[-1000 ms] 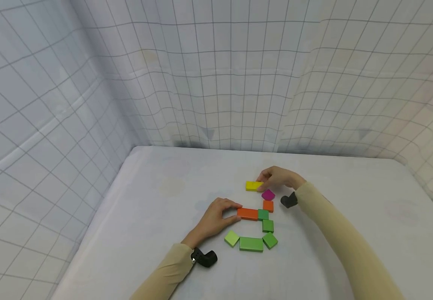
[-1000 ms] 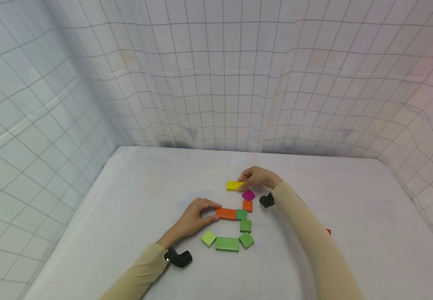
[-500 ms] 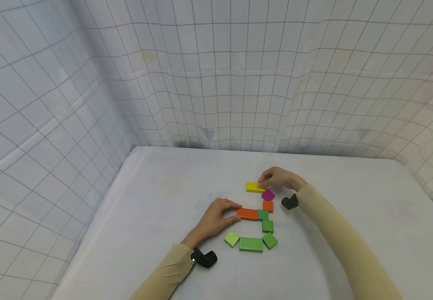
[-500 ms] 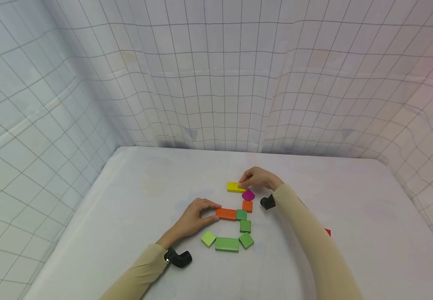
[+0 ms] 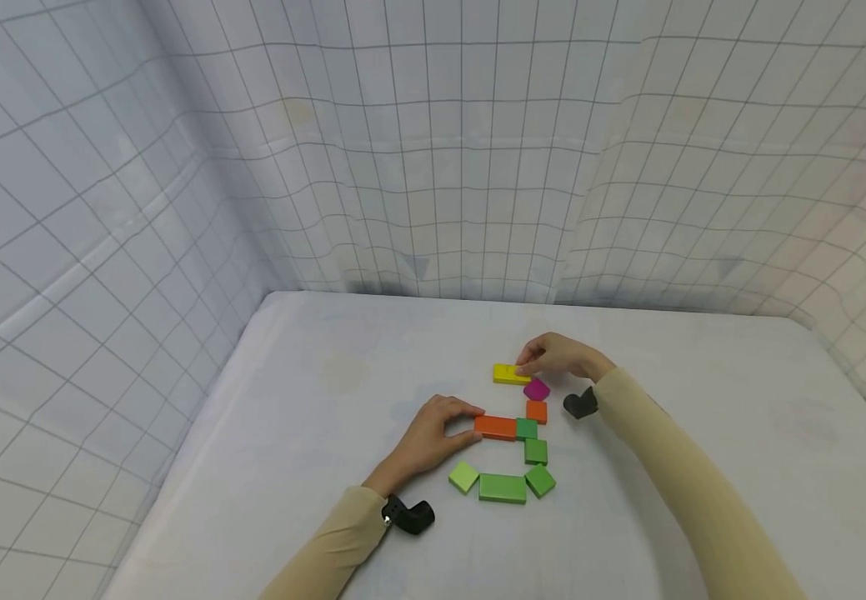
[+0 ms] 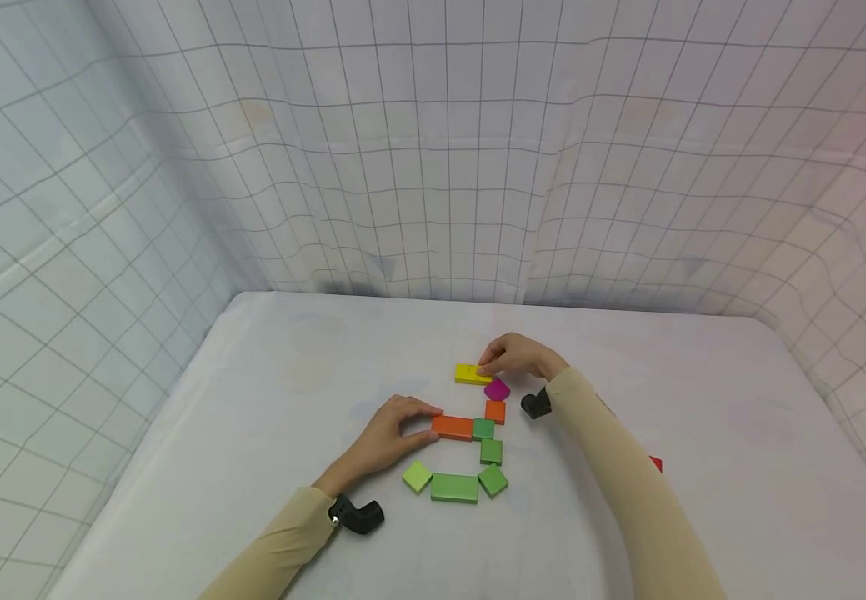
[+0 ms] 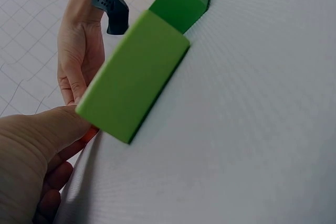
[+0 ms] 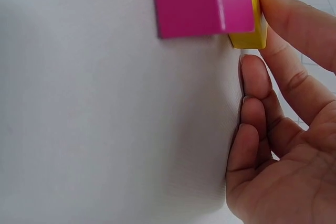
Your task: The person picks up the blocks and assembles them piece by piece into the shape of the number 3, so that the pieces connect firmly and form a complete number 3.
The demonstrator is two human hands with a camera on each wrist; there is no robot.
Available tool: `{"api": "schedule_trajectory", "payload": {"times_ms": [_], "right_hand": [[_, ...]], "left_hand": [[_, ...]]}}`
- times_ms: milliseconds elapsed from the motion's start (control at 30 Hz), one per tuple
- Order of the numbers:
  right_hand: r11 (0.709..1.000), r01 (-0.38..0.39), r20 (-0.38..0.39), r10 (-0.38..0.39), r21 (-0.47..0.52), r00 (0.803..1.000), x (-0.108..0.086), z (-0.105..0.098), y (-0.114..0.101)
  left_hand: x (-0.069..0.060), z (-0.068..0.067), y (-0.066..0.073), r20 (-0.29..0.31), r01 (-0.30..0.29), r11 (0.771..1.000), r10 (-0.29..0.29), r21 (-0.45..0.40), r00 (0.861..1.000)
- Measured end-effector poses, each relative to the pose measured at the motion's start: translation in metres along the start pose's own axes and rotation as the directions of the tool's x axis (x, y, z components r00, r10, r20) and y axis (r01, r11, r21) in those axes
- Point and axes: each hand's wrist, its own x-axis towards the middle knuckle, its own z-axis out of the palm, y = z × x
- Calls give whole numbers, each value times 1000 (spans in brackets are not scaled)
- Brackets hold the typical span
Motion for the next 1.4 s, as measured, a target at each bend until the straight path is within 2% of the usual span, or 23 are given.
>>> {"api": "schedule_trajectory", "payload": {"times_ms": [133, 433, 800, 967, 1133, 1267, 1400], "right_hand": [[1000, 5, -1, -5, 3, 1000, -2, 0, 0], [1000, 14, -1, -14, 10, 1000, -4, 1, -2], [1000, 13, -1, -13, -6, 1000, -3, -3, 2], [1000, -17, 4, 17, -20, 1000, -8, -10, 6], [995, 21, -27, -24, -95, 999, -34, -26, 14], [990, 92, -93, -102, -102, 990, -76, -42, 30], [985, 91, -160, -114, -149, 980, -124, -53, 56]], "left_hand": [[0, 0, 0, -4, -6, 1000, 6, -2, 1000], [0, -1, 1, 17, 30, 1000, -30, -2, 999], [0, -1, 1, 11, 8, 1000, -8, -11, 1000], [1, 0, 0, 17, 13, 1000, -13, -11, 1000], [1, 1, 1, 13, 4, 1000, -4, -11, 1000], [1, 0, 1, 7, -8, 1000, 8, -6, 1000], [-1, -1, 0, 7, 1, 1000, -1, 9, 1000]]}}
